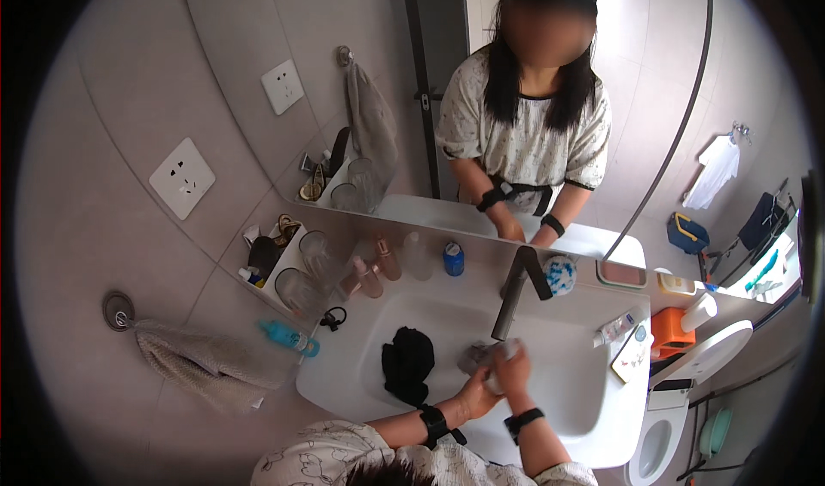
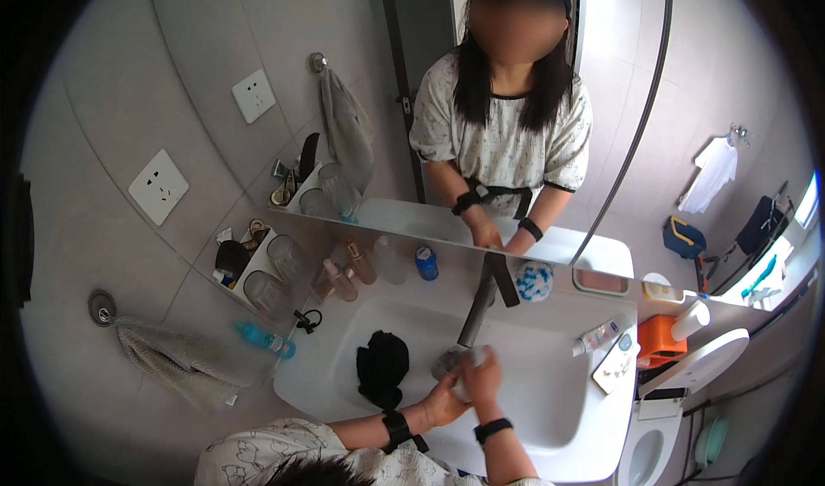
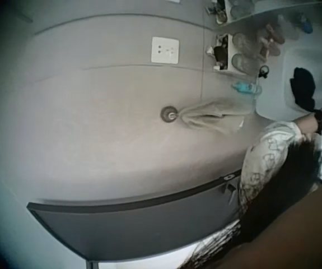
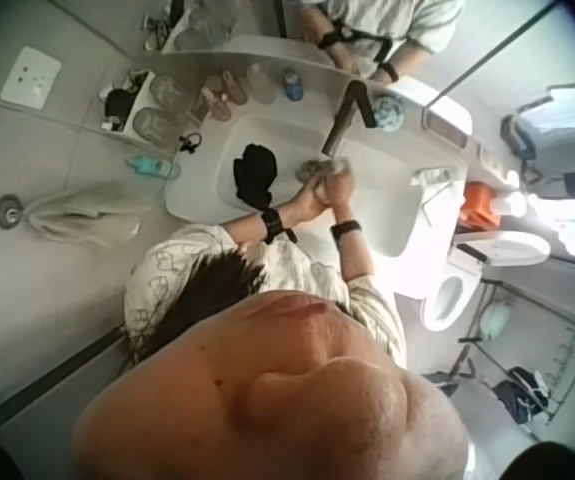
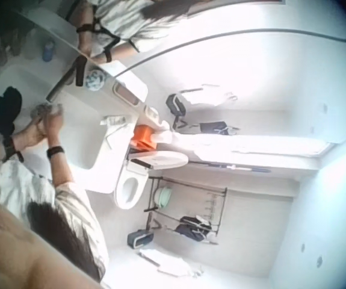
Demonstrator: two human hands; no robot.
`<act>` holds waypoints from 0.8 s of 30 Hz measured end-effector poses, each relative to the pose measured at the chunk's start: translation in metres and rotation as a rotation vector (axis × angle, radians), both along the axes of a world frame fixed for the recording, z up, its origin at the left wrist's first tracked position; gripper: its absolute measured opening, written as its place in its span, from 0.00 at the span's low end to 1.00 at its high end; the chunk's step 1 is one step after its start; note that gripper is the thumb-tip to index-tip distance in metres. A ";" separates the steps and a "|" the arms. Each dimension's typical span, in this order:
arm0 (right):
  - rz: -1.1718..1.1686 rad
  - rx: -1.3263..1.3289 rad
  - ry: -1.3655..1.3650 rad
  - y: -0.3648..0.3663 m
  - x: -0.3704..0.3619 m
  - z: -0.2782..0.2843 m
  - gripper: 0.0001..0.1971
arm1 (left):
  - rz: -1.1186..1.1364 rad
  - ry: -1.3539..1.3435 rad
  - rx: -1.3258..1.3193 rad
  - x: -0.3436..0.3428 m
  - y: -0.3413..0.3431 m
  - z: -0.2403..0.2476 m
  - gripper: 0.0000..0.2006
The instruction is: The person washes undergarments in a sink, rubbing a bar of soap onto the clothing and scrubbing the items by hand.
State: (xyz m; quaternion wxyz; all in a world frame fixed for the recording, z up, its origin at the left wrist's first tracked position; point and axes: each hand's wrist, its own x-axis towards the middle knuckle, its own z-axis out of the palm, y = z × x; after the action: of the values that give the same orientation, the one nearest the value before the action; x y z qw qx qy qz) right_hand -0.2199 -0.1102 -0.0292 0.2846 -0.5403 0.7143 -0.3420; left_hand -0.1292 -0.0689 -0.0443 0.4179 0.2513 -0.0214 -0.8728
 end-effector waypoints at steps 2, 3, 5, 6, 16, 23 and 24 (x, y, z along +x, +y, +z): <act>-0.093 -0.051 -0.126 -0.003 -0.014 0.001 0.15 | -0.085 0.020 0.045 0.001 0.001 0.003 0.23; -0.131 -0.134 -0.161 0.002 -0.013 -0.006 0.15 | -0.064 0.005 0.068 0.000 -0.004 0.001 0.23; 0.035 -0.310 -0.041 0.031 0.016 -0.017 0.17 | -0.184 0.206 -0.071 0.034 -0.030 -0.018 0.24; 0.312 -0.396 0.147 0.044 0.030 -0.001 0.24 | -0.224 0.308 -0.138 0.039 -0.030 -0.028 0.24; 0.153 -0.257 0.157 0.028 0.014 -0.018 0.25 | -0.001 -0.009 0.100 0.024 -0.010 -0.003 0.20; -0.017 0.120 0.087 -0.014 0.004 0.014 0.23 | -0.021 -0.002 0.092 0.003 0.005 -0.005 0.20; -0.016 0.129 0.084 -0.008 0.008 0.013 0.23 | -0.092 0.036 0.086 0.003 0.000 -0.001 0.22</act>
State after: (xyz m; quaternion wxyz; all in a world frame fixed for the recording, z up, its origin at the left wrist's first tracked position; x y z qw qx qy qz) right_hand -0.2114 -0.1182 -0.0159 0.2860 -0.5290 0.7503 -0.2747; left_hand -0.1257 -0.0692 -0.0457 0.3667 0.2522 0.0123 -0.8954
